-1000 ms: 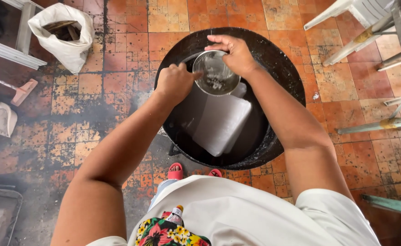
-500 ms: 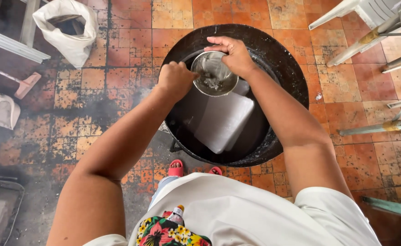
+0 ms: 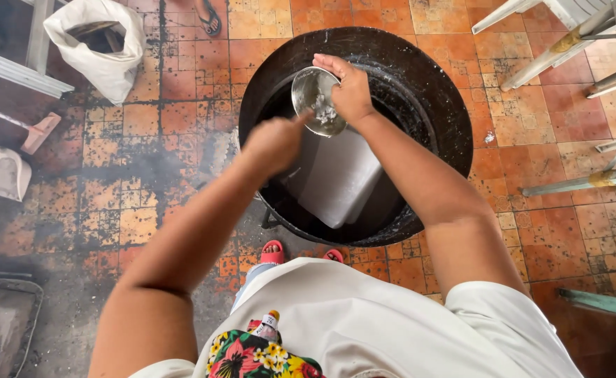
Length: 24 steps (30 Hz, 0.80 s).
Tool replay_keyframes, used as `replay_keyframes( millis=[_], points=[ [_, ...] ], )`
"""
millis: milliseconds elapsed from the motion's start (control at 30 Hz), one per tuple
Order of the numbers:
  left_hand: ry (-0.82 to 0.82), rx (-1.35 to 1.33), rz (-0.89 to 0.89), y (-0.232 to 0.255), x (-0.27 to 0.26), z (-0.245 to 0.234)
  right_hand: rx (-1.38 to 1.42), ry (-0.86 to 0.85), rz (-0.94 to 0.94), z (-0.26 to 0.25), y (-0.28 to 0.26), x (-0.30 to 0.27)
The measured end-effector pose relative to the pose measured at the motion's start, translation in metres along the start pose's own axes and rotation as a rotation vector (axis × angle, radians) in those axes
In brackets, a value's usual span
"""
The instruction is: Cleaning solidified wax residue from a large melting pot using a scraper and a small cup, then organizing candle wicks.
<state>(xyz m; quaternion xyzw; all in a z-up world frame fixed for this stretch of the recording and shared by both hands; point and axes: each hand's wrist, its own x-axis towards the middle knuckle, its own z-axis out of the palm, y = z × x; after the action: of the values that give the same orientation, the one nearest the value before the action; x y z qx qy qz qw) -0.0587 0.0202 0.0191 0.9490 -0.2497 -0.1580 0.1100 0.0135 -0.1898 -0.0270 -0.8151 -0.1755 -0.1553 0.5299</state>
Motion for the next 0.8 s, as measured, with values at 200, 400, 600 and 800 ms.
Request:
replay_keyframes(
  millis=[200,400,600,800],
  points=[
    [-0.135,-0.160,-0.150,0.022,0.021,0.093,-0.467,-0.244,0.075,0.039,0.015,0.004],
    [-0.127,-0.499,-0.300,0.031,0.007,0.095,-1.054,-0.495,0.072,0.076,0.027,0.023],
    [-0.163,-0.841,-0.125,0.069,-0.016,0.062,-1.066,-0.598,0.075,0.101,-0.011,0.041],
    [-0.056,-0.819,-0.308,0.037,0.003,0.091,-1.121,-0.527,0.062,0.086,-0.011,0.047]
  ],
)
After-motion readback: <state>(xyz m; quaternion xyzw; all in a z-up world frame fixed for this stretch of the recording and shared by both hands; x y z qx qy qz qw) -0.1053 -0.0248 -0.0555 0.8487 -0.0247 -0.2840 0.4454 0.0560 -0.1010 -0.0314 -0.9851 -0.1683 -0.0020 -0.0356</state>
